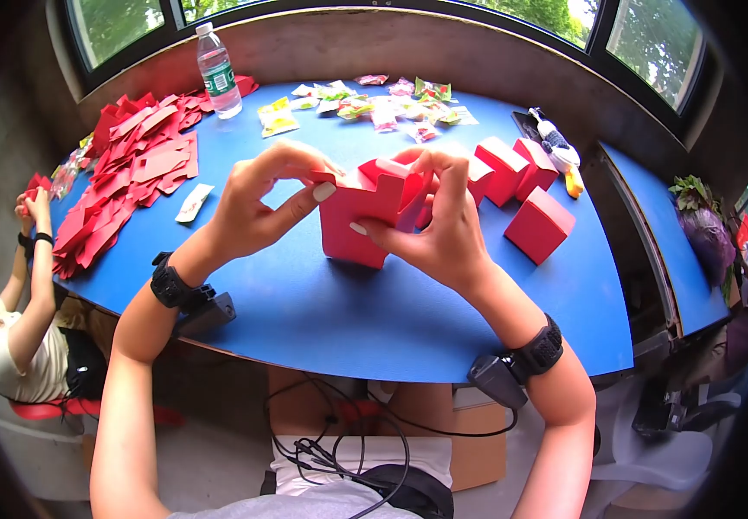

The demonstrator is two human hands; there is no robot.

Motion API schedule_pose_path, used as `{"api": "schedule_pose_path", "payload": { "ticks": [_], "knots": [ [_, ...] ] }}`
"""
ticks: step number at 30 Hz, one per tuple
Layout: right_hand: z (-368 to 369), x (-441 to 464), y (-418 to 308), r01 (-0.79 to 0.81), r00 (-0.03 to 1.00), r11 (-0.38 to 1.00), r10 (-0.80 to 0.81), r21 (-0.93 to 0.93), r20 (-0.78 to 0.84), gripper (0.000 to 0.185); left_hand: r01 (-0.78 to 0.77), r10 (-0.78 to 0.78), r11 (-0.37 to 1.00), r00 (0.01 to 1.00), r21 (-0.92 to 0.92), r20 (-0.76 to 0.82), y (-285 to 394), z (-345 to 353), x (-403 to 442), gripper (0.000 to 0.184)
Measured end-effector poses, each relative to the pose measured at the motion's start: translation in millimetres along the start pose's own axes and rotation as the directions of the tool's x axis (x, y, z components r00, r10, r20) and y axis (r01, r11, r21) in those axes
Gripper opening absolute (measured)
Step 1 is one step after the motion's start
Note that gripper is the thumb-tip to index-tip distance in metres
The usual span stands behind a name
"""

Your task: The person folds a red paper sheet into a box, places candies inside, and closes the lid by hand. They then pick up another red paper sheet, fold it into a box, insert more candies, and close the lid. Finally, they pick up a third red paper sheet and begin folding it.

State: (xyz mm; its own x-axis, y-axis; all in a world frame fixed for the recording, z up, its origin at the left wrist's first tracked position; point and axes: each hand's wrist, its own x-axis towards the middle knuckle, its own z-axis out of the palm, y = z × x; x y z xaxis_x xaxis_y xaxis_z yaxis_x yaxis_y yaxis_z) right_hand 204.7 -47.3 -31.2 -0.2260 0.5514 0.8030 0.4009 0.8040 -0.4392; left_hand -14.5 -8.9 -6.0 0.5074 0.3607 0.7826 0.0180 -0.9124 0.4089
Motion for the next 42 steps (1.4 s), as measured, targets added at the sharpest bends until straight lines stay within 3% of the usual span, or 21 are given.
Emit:
{"api": "schedule_pose_path", "payload": {
  "ticks": [2,5,7,11,13,14,16,17,18,20,21,23,24,25,27,30,31,34,36,38,42],
  "knots": [
    [-1,-1,1,-0.035,0.999,0.999,0.035,0.034,0.011,0.070,-0.018,0.018,1.000,1.000,-0.012,-0.001,1,2,2,0.017],
    [-2,0,-2,0.006,0.998,0.993,0.000,-0.115,0.056,0.064,0.079,-0.079,0.997,0.997,0.004,-0.011,3,1,2,0.016],
    [-2,3,-5,0.074,0.997,0.982,-0.068,-0.173,0.040,0.059,0.243,-0.245,0.958,0.970,-0.152,0.009,7,-1,3,0.022],
    [-5,7,-13,0.116,0.992,0.961,-0.101,-0.253,0.074,0.062,0.143,-0.149,0.985,0.987,-0.099,-0.055,-1,4,2,0.023],
    [-4,8,-17,0.158,0.987,0.951,-0.150,-0.264,0.050,0.062,0.486,-0.473,0.867,0.873,-0.113,0.120,5,-2,4,0.023],
    [-4,9,-18,0.155,0.988,0.953,-0.147,-0.260,0.051,0.062,0.491,-0.478,0.864,0.870,-0.113,0.121,6,0,3,0.023],
    [-3,10,-19,0.242,0.970,0.928,-0.232,-0.281,0.069,0.063,0.645,-0.621,0.688,0.760,-0.332,0.188,8,6,4,0.029],
    [-3,11,-20,0.243,0.970,0.929,-0.233,-0.279,0.070,0.063,0.635,-0.611,0.714,0.771,-0.296,0.178,1,8,1,0.042],
    [-2,12,-21,0.275,0.962,0.928,-0.264,-0.251,0.076,0.063,0.636,-0.613,0.713,0.770,-0.297,0.177,-1,11,-1,0.042],
    [-1,13,-23,0.305,0.952,0.926,-0.294,-0.221,0.084,0.062,0.647,-0.657,0.591,0.733,-0.482,0.179,-4,17,-3,0.048],
    [-1,14,-25,0.275,0.959,0.944,-0.258,-0.180,0.116,0.065,0.647,-0.657,0.591,0.732,-0.482,0.177,-6,19,-4,0.048],
    [-1,13,-25,0.243,0.963,0.960,-0.222,-0.138,0.151,0.067,0.436,-0.439,0.708,0.888,-0.555,0.138,-8,21,-5,0.044],
    [-1,12,-23,0.221,0.959,0.965,-0.189,-0.140,0.211,0.072,0.435,-0.439,0.709,0.888,-0.556,0.135,-8,17,-4,0.044],
    [-1,11,-22,0.199,0.950,0.969,-0.155,-0.144,0.270,0.077,0.377,-0.372,0.852,0.924,-0.363,0.087,-6,10,-1,0.036],
    [0,12,-23,0.206,0.943,0.968,-0.157,-0.144,0.292,0.078,0.148,-0.148,0.989,0.988,0.007,-0.049,-9,4,4,0.016],
    [0,12,-25,0.198,0.950,0.967,-0.149,-0.162,0.275,0.075,0.058,-0.061,0.982,0.998,0.182,0.008,-6,-4,1,0.011],
    [-2,11,-21,0.196,0.953,0.961,-0.139,-0.196,0.270,0.075,0.036,-0.025,0.977,0.998,0.212,-0.058,-5,-1,1,0.009],
    [-6,7,-12,0.190,0.957,0.949,-0.121,-0.253,0.264,0.072,0.135,-0.091,0.960,0.979,0.246,-0.182,6,-3,1,0.010],
    [1,6,-14,0.011,0.968,0.999,-0.003,-0.032,0.251,0.063,0.165,-0.117,0.963,0.968,0.211,-0.224,6,-1,2,0.012],
    [6,4,-12,-0.019,0.968,1.000,0.017,0.007,0.249,0.063,0.206,-0.153,0.958,0.956,0.201,-0.251,7,0,1,0.013],
    [13,-1,-7,-0.008,0.972,1.000,0.003,0.022,0.236,0.082,0.132,-0.118,0.988,0.980,0.079,-0.162,10,4,4,0.010]
  ]
}}
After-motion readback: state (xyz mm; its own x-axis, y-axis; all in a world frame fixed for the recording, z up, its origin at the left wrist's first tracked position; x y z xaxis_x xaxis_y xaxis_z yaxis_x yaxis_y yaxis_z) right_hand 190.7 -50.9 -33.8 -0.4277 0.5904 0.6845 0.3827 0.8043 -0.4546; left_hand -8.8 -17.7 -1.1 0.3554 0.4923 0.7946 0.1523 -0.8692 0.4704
